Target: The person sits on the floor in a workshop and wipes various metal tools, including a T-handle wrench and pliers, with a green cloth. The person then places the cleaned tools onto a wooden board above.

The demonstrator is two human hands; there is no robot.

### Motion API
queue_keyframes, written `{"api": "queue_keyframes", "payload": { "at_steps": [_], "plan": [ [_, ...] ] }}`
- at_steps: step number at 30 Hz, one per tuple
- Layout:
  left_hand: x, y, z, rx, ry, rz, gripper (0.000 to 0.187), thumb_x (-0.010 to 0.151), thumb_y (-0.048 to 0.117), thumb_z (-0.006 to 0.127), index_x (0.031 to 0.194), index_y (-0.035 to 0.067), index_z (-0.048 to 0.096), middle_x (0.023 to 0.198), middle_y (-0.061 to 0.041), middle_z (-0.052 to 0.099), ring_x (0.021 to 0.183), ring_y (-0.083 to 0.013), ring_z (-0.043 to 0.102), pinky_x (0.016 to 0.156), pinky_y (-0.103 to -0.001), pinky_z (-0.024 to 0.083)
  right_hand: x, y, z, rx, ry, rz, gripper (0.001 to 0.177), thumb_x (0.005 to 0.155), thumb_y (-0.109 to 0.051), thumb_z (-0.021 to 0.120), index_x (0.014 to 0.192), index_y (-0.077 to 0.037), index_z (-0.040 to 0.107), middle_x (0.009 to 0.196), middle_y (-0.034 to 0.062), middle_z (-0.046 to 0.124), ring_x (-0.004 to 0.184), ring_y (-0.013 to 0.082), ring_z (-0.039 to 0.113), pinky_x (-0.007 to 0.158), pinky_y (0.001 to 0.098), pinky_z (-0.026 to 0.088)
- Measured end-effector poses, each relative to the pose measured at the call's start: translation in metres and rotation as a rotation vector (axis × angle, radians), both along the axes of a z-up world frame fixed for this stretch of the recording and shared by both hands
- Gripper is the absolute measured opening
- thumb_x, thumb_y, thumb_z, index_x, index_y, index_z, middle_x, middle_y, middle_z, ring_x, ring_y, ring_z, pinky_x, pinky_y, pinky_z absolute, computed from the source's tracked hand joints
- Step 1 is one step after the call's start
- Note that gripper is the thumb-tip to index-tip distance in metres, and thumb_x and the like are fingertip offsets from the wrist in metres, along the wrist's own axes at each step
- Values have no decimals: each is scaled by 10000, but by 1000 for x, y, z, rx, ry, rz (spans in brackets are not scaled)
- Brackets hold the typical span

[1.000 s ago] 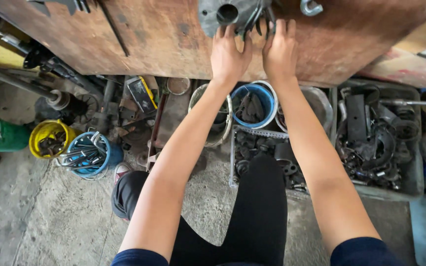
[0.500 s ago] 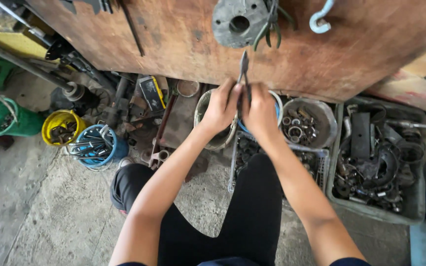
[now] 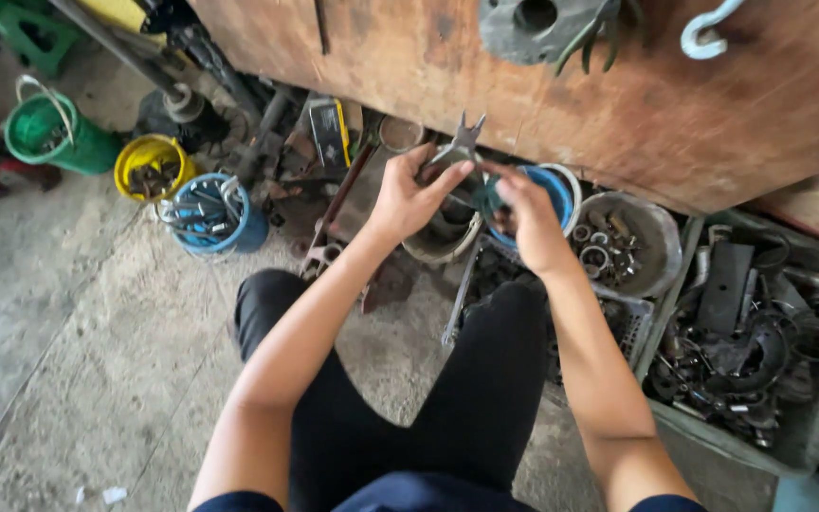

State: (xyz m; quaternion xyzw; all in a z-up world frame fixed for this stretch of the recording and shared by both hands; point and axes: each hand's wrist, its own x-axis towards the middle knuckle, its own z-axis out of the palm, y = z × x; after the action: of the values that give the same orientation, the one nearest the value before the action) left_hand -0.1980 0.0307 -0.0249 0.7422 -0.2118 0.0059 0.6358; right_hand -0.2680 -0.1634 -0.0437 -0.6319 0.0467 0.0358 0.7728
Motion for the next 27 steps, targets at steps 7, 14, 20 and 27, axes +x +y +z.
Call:
{"api": "queue_keyframes", "payload": {
  "at_steps": [7, 14, 20, 27],
  "plan": [
    [0, -5, 8, 4, -51, -77, 194, 934, 186, 791, 980, 5, 739, 733, 59, 647, 693, -3, 524, 598, -233, 461, -4, 9, 27, -237, -449, -285, 296, 1054, -62, 646, 1341, 12, 639, 1160, 27, 682, 989, 106, 646, 875, 231, 555],
    [3, -5, -46, -187, 169, -141, 172, 995, 125, 771, 935, -35, 764, 779, 40, 614, 735, -20, 486, 617, -241, 411, 11, 29, 11, -64, -466, -299, 228, 1028, 24, 678, 1248, 63, 635, 1185, 69, 682, 1095, 124, 655, 999, 258, 536],
    [-4, 13, -55, -399, 479, -402, 122, 977, 79, 709, 1021, -35, 703, 921, -32, 733, 853, -95, 699, 802, -267, 600, 3, 46, 1, -120, -379, -371, 238, 1034, -6, 685, 1258, 61, 641, 1146, 70, 674, 1052, 113, 644, 942, 257, 529],
    [12, 12, -84, -458, 640, -510, 110, 1008, 57, 685, 1027, -52, 680, 979, -72, 731, 908, -140, 714, 832, -345, 661, 3, 50, -12, -97, -191, -458, 282, 1048, -90, 670, 1292, 48, 702, 1147, 76, 743, 1072, 107, 667, 986, 257, 532]
  ]
}}
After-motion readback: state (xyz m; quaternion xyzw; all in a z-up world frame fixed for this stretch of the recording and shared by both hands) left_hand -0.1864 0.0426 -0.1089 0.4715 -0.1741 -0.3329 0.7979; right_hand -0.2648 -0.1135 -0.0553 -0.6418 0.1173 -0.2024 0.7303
